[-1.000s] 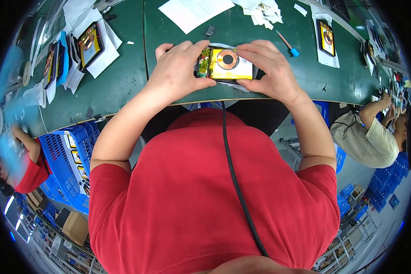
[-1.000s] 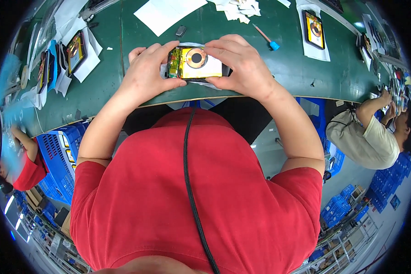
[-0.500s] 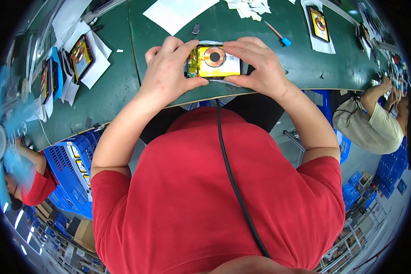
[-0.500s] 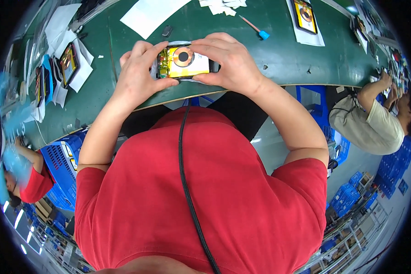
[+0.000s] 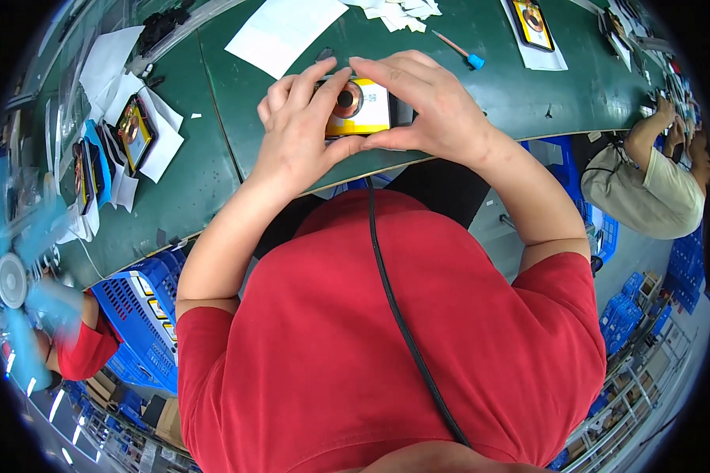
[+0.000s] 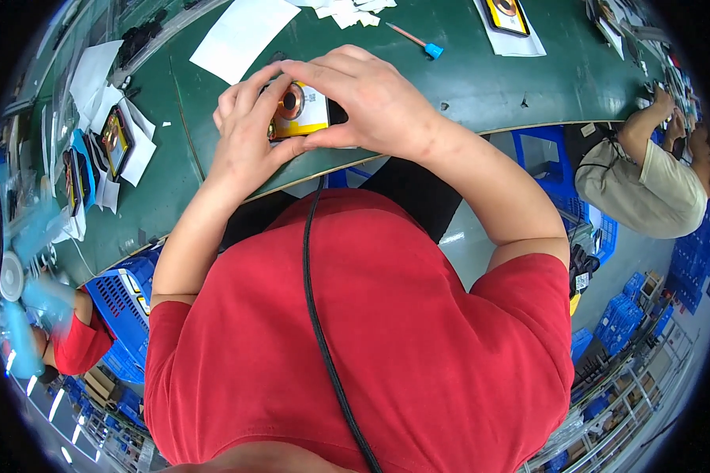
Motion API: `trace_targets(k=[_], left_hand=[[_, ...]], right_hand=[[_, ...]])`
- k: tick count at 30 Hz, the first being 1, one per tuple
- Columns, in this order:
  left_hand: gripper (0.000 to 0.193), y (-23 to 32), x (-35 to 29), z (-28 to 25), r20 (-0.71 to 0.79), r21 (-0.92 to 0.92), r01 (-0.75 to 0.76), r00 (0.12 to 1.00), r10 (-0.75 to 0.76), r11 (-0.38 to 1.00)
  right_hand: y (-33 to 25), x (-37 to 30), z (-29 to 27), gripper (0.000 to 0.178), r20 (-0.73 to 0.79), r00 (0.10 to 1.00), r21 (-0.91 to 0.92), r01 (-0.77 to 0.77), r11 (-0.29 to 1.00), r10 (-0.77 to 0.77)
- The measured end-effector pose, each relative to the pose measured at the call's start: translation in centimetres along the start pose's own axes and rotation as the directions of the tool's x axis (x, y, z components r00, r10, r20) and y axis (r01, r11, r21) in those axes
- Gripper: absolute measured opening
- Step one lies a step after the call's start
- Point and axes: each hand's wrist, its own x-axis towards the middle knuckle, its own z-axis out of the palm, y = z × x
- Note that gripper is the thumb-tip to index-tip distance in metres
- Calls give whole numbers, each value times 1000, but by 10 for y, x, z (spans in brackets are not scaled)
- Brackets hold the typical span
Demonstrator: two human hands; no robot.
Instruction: Assembling electronic components by placing batteries and internal parts into device chassis on a production line.
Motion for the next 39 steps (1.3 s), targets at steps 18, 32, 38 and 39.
trace_targets(k=[18,32,38,39], left_hand=[[79,-14,1,4,22,-282,6,1000,0,959],[80,-12,2,3,26,-261,7,1000,0,965],[78,-12,2,2,44,-274,14,999,-2,962],[78,-11,3,3,46,-275,13,999,0,961]], right_hand=[[28,3,-28,33,303,953,-147,73,986,-25],[45,19,-21,20,504,853,81,115,990,-140],[52,21,-18,18,522,840,125,94,988,-146],[52,21,-18,18,521,842,125,92,988,-144]])
